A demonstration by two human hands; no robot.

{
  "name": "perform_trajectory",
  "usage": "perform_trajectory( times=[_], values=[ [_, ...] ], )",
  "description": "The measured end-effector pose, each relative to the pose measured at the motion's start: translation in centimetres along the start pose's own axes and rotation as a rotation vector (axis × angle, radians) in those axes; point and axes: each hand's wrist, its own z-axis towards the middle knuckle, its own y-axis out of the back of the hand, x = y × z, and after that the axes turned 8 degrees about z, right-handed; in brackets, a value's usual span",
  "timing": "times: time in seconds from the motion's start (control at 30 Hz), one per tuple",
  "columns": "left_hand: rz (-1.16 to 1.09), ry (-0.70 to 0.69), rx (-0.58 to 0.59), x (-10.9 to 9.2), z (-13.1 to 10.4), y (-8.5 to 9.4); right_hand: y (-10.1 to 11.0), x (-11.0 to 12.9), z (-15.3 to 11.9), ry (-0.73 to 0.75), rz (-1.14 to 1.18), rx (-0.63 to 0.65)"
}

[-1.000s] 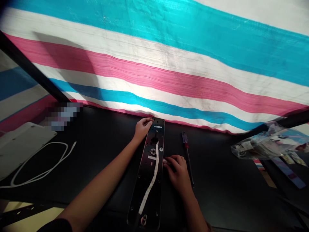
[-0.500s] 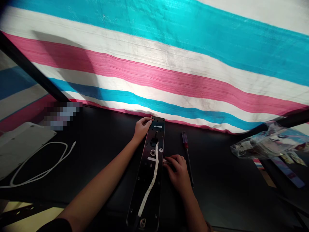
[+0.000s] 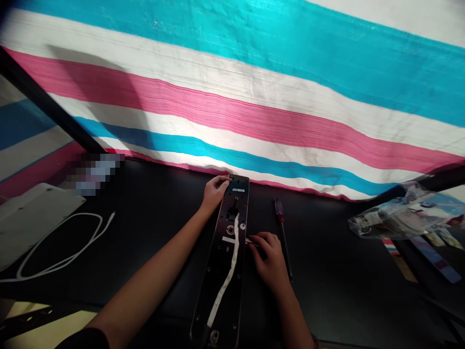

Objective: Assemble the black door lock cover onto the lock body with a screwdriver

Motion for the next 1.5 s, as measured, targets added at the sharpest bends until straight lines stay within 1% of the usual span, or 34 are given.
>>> perform_trajectory(
  times=[0.2, 0.37, 0.7, 0.83, 1.1, 1.5],
  values=[
    [-0.006, -0.029, -0.002, 0.01, 0.02, -0.04, 0.11, 0.06, 0.03, 0.0, 0.012, 0.007],
    [-0.003, -0.056, -0.013, 0.11, 0.02, -0.09, 0.19, -0.01, -0.09, 0.015, 0.017, 0.043],
    [-0.053, -0.128, -0.013, 0.19, -0.16, -0.18, 0.04, -0.47, -0.18, 0.02, 0.012, 0.035],
    [-0.093, -0.118, -0.018, 0.5, 0.05, -0.14, 0.02, -0.5, -0.16, 0.029, 0.005, 0.031],
    [-0.124, -0.092, 0.023, 0.5, 0.11, -0.09, -0.01, -0.42, 0.01, 0.031, 0.014, -0.002],
    [-0.102, -0.098, 0.025, 0.9, 0.21, -0.15, 0.01, -0.2, -0.01, 0.035, -0.011, 0.006]
  ],
)
